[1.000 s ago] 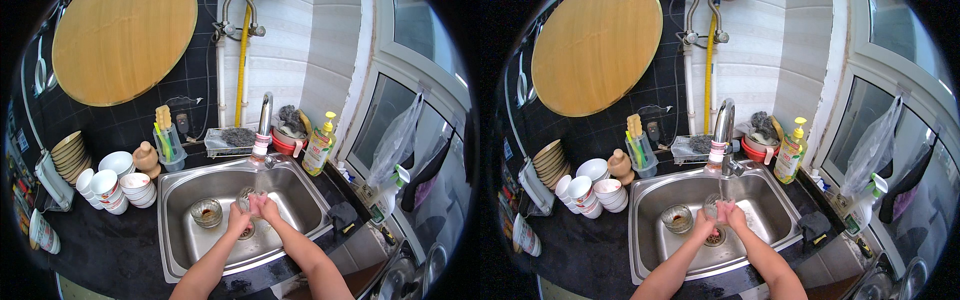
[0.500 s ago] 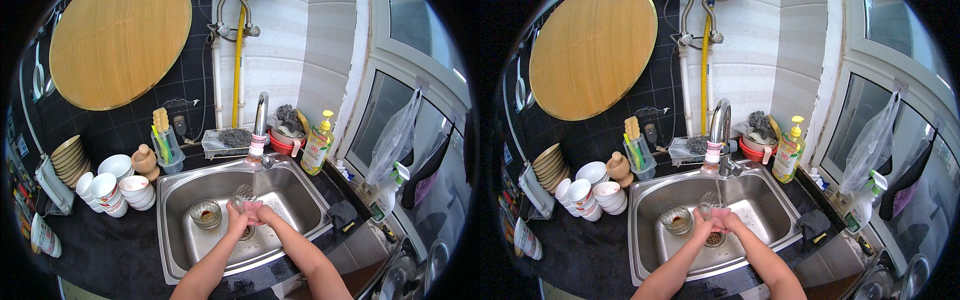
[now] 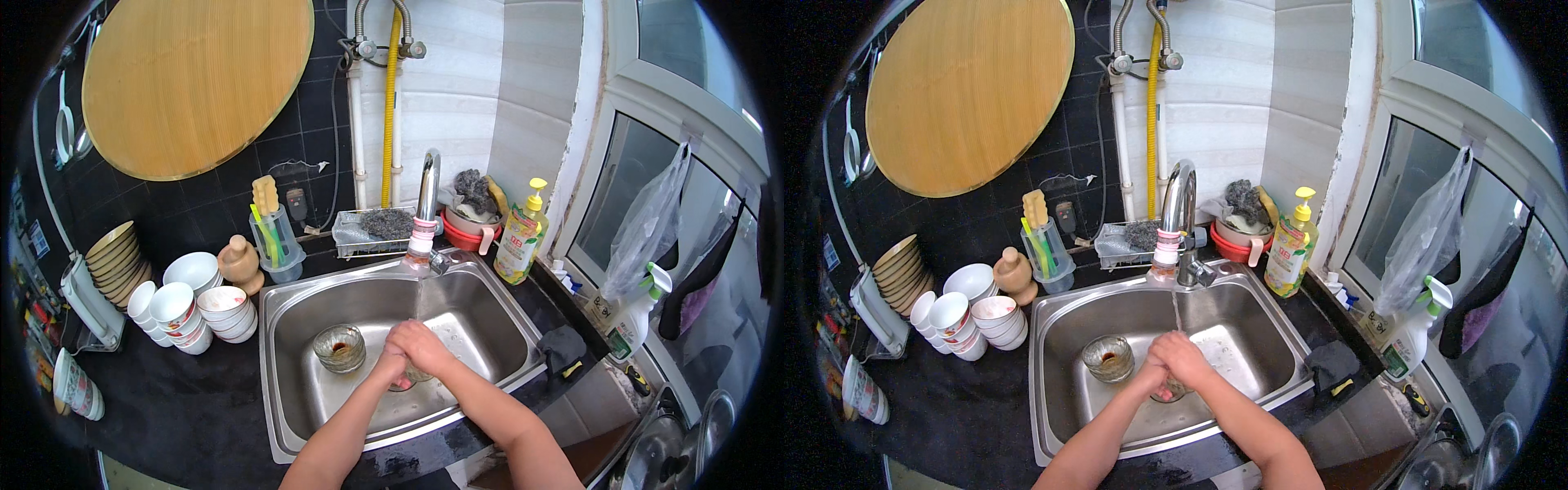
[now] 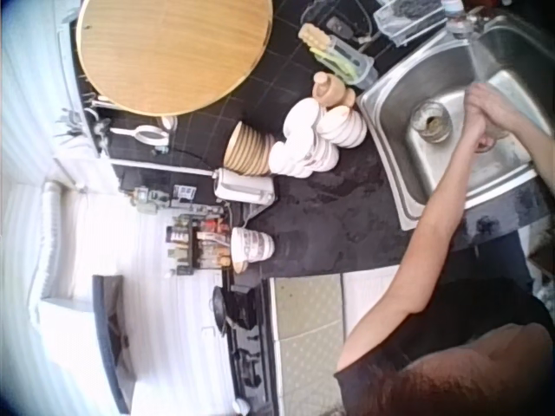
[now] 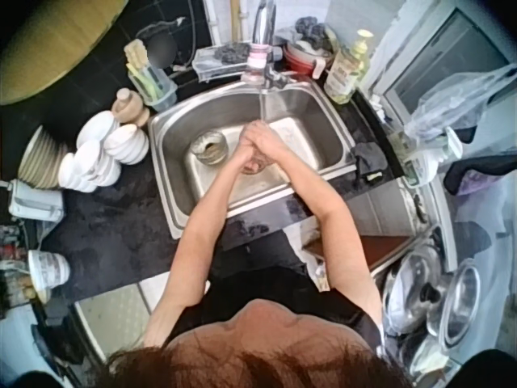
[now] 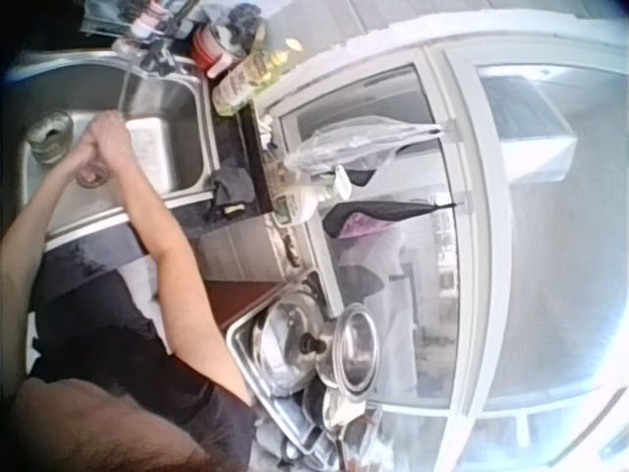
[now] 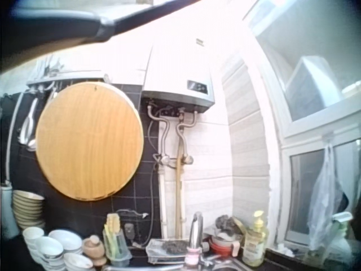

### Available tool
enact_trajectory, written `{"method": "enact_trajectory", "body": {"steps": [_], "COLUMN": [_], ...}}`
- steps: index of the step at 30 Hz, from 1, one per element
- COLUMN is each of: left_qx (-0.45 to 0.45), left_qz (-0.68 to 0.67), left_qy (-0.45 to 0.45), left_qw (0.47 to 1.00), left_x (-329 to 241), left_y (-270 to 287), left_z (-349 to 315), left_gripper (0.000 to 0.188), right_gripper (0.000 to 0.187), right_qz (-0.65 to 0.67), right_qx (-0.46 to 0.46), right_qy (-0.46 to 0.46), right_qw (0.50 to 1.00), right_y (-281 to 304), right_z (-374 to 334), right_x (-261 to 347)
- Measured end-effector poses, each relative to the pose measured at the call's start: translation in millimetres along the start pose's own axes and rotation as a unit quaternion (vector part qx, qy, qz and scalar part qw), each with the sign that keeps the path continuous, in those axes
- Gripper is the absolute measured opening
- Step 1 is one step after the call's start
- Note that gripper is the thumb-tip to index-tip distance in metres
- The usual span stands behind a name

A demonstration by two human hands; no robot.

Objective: The person washes several small white bowls and a glass bowl in a kitchen sink using a pink sponge and running water. They rinse each item thoroughly and place the clean bowls in a stack on the countertop to the left of the sink.

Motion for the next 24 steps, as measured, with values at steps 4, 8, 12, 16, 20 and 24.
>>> {"method": "enact_trajectory", "body": {"steps": [4,8,12,16,20,24], "left_qx": [-0.1,-0.158,-0.045,-0.053,-0.048,-0.064], "left_qz": [-0.101,-0.16,-0.131,-0.149,-0.188,-0.185], "left_qy": [0.026,-0.062,0.056,0.08,0.051,0.09], "left_qw": [0.99,0.972,0.989,0.984,0.98,0.977], "left_x": [12,9,5,13,22,31], "left_y": [11,21,6,-3,24,42], "left_z": [9,12,1,4,18,25], "left_gripper": [0.042,0.042,0.046,0.032,0.024,0.032], "right_gripper": [0.024,0.035,0.039,0.058,0.041,0.049], "right_qz": [-0.056,-0.085,-0.134,-0.023,0.153,0.251], "right_qx": [0.009,0.24,0.105,0.006,0.044,0.178], "right_qy": [-0.319,-0.477,-0.438,-0.257,-0.194,-0.24], "right_qw": [0.946,0.841,0.883,0.966,0.968,0.921], "right_y": [19,0,12,12,-14,-14], "right_z": [-21,-56,-44,-20,-18,-17], "right_x": [-31,-42,-43,-28,-20,-2]}}
Point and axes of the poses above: each hand's wrist, its own z-axis towards the middle knuckle, its own y-axis out of the back of the hand, x = y × z, the point moved 6 cm from there along z, towards the middle knuckle, and after that the axes turned 14 degrees about y, right-handed, at the moved point
